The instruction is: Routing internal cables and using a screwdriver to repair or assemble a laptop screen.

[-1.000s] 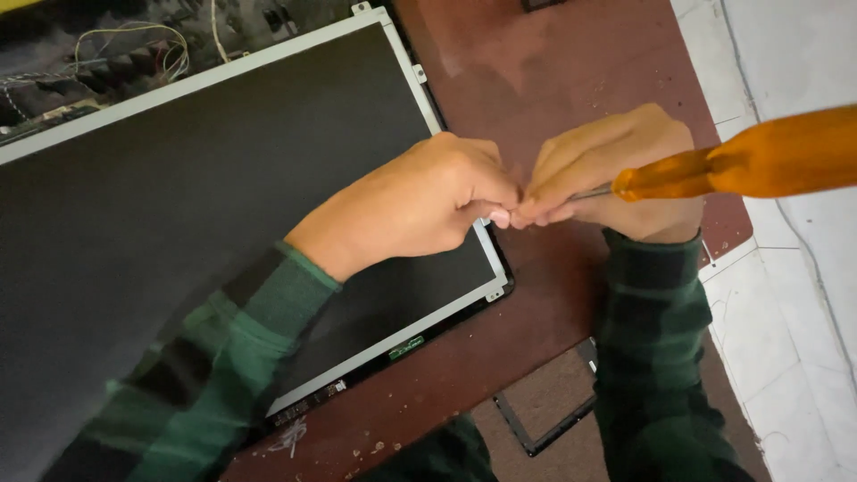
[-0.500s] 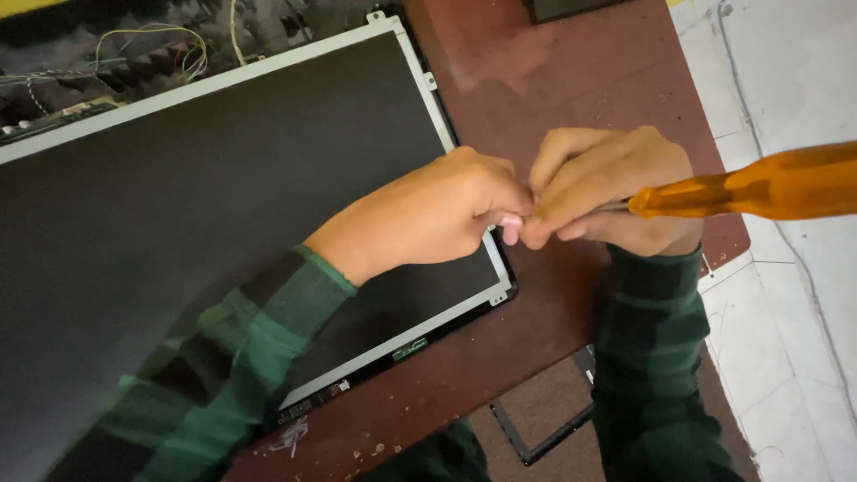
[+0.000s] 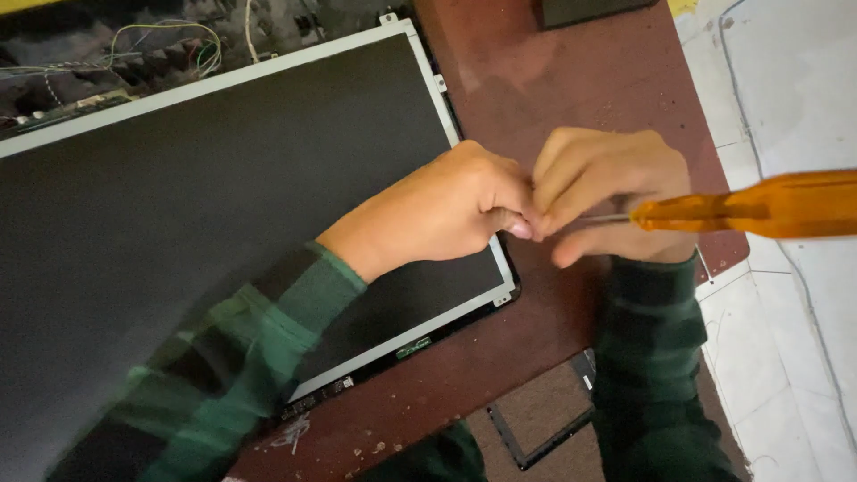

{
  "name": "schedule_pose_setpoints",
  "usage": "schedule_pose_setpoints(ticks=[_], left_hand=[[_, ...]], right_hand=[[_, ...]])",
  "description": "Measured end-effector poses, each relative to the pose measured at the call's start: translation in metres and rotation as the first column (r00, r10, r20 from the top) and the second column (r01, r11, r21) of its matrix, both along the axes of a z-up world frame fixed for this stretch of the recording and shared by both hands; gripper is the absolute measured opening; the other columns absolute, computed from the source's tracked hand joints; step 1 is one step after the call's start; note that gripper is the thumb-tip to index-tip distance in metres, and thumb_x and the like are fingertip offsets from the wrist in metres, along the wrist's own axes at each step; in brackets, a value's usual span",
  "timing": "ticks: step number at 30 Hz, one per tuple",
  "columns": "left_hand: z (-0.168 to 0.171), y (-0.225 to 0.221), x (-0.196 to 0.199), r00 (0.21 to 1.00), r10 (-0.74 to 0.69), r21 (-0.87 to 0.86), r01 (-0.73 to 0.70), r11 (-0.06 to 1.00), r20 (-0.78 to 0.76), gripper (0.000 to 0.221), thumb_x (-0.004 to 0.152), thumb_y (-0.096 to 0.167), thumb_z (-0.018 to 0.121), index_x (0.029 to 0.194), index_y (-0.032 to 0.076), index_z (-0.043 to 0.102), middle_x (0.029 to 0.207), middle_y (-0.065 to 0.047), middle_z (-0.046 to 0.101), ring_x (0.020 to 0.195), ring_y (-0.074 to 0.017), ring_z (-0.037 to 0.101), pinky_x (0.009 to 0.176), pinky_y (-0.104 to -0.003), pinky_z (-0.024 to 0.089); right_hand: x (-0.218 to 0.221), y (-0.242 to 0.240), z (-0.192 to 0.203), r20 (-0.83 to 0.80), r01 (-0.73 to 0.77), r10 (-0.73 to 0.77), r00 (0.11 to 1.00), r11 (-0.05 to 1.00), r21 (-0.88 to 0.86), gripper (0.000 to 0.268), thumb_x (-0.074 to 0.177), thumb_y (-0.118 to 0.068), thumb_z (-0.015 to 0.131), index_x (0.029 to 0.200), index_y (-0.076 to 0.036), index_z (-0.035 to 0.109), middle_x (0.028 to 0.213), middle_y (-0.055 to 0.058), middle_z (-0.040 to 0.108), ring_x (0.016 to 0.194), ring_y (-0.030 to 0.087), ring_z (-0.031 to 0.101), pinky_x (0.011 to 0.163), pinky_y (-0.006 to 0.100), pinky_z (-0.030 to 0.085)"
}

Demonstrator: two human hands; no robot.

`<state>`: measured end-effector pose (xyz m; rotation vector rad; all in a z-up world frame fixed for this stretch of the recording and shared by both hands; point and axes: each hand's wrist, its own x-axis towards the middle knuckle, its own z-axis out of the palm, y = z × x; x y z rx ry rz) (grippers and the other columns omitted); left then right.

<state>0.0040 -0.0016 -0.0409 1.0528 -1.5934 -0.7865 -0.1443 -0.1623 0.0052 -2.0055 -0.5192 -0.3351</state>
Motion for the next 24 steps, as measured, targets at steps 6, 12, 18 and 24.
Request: schedule_pose_setpoints(ticks=[6,12,18,24], left_hand=[[0.009,0.004,0.001,0.998,-0.033,0.088,0.028,0.996,0.059,0.027,0.085,-0.013,0.051,0.081,0.005,0.071,0.08,-0.006,0.074,0.075,-0.0194,0.073,0.066,-0.03,0.054],[0.009,0.003,0.002,0.997,-0.053,0.044,0.05,0.998,0.063,0.021,0.087,0.006,0.066,0.106,0.009,0.076,0.094,-0.003,0.08,0.08,-0.0162,0.073,0.077,-0.03,0.057],[0.001,0.004,-0.006,0.999,0.037,0.006,-0.037,0.999,0.022,0.035,0.088,-0.008,0.063,0.114,0.011,0.076,0.095,-0.007,0.081,0.082,-0.0167,0.079,0.077,-0.026,0.064],[0.002,0.009,-0.004,0.991,0.089,-0.048,-0.085,0.995,0.104,0.018,0.087,-0.001,0.061,0.089,0.011,0.074,0.071,-0.001,0.073,0.066,-0.0154,0.069,0.064,-0.029,0.05]], right_hand=[[-0.004,0.01,0.02,-0.045,0.032,-0.032,0.998,0.999,-0.001,0.018,0.091,-0.016,0.063,0.089,-0.002,0.073,0.087,0.012,0.077,0.082,0.021,0.072,0.065,0.022,0.058],[-0.013,0.018,0.018,0.003,0.256,-0.256,0.967,0.964,-0.069,0.009,0.08,-0.012,0.077,0.08,-0.004,0.072,0.076,0.009,0.074,0.061,0.02,0.07,0.057,0.024,0.054],[-0.014,0.024,0.018,0.014,0.332,-0.333,0.943,0.935,-0.125,0.015,0.075,-0.014,0.083,0.081,-0.004,0.074,0.074,0.009,0.073,0.06,0.02,0.067,0.058,0.026,0.055],[-0.022,0.044,0.012,-0.016,0.523,-0.524,0.851,0.851,-0.052,0.016,0.076,-0.007,0.087,0.082,-0.003,0.073,0.081,0.011,0.072,0.068,0.022,0.066,0.067,0.029,0.053]])
